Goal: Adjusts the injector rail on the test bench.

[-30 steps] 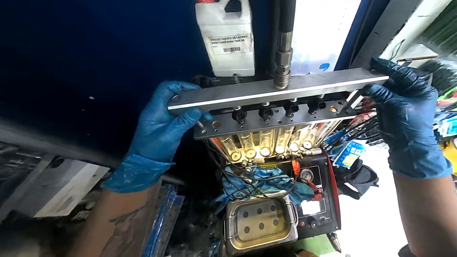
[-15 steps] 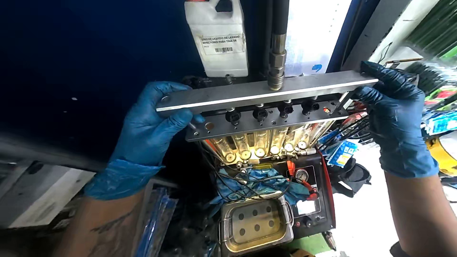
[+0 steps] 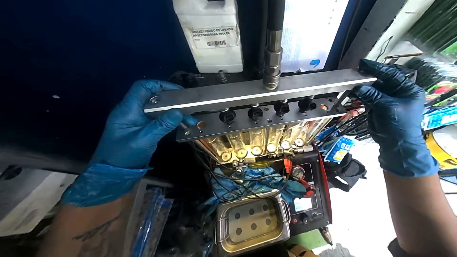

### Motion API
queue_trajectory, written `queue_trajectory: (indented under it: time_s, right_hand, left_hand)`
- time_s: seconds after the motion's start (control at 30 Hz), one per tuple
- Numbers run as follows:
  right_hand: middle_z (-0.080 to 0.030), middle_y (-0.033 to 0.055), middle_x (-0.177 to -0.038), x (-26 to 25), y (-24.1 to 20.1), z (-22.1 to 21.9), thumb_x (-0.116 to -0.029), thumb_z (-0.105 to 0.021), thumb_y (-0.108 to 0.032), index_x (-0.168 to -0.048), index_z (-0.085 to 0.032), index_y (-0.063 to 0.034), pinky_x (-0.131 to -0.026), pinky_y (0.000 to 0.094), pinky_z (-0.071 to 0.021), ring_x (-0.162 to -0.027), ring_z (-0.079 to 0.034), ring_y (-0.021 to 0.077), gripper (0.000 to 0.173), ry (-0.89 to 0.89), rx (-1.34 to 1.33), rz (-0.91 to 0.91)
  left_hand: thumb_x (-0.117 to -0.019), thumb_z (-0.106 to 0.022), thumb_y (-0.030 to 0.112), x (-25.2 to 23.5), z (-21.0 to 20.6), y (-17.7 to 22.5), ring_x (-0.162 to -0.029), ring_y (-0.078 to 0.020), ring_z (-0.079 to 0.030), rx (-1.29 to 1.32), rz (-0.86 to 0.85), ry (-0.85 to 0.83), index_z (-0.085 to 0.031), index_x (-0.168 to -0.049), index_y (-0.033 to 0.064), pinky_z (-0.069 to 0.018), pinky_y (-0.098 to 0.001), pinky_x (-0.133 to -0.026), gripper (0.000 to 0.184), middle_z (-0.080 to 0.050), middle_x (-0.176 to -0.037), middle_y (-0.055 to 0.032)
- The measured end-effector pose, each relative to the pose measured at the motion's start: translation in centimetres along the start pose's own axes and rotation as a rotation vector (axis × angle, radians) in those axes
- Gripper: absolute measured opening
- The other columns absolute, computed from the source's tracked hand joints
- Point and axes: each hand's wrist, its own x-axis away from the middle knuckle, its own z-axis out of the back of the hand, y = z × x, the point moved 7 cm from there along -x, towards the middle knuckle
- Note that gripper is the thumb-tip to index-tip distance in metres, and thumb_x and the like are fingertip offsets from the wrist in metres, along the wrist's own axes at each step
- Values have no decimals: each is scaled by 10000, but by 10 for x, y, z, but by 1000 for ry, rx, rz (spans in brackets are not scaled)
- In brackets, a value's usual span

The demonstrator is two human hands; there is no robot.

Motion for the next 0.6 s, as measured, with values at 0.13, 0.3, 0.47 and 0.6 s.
queue_trajectory:
  time_s: [0.13, 0.3, 0.47, 0.6]
  right_hand:
    - [-718, -15, -1215, 4, 3, 1, -906, -710, 10, -1322, -654, -48, -861, 245, -612, -962, -710, 70, 425, -17, 37, -8]
    - [-726, -36, -1219, 8, 7, 1, -906, -704, 18, -1301, -672, -60, -866, 238, -607, -954, -712, 52, 404, -22, 36, -27]
    - [-700, -12, -1287, 9, 2, 2, -961, -657, -30, -1343, -647, -47, -922, 230, -585, -1050, -694, 50, 382, -63, 115, -2]
    - [-714, 2, -1270, 3, -1, 6, -1034, -602, -219, -1272, -685, -41, -1015, 269, -553, -1161, -671, 79, 309, -62, 223, 93]
  left_hand:
    - [-971, -673, 157, 2, 0, -4, -897, -236, -714, -49, 18, 5, -493, -1406, 109, -645, -377, -757, 473, -677, -1146, -106]
    - [-947, -671, 231, -1, -22, 24, -882, -44, -695, -113, 40, 49, -551, -1287, 242, -617, -224, -758, 360, -677, -1097, 111]
    - [-963, -683, 275, -2, -23, 25, -903, -26, -690, -126, 49, 18, -536, -1284, 236, -606, -200, -783, 355, -674, -1101, 121]
    - [-1058, -544, 273, 4, -8, 7, -1075, -165, -670, -185, -85, 32, -521, -1406, 70, -602, -338, -902, 403, -643, -1250, -66]
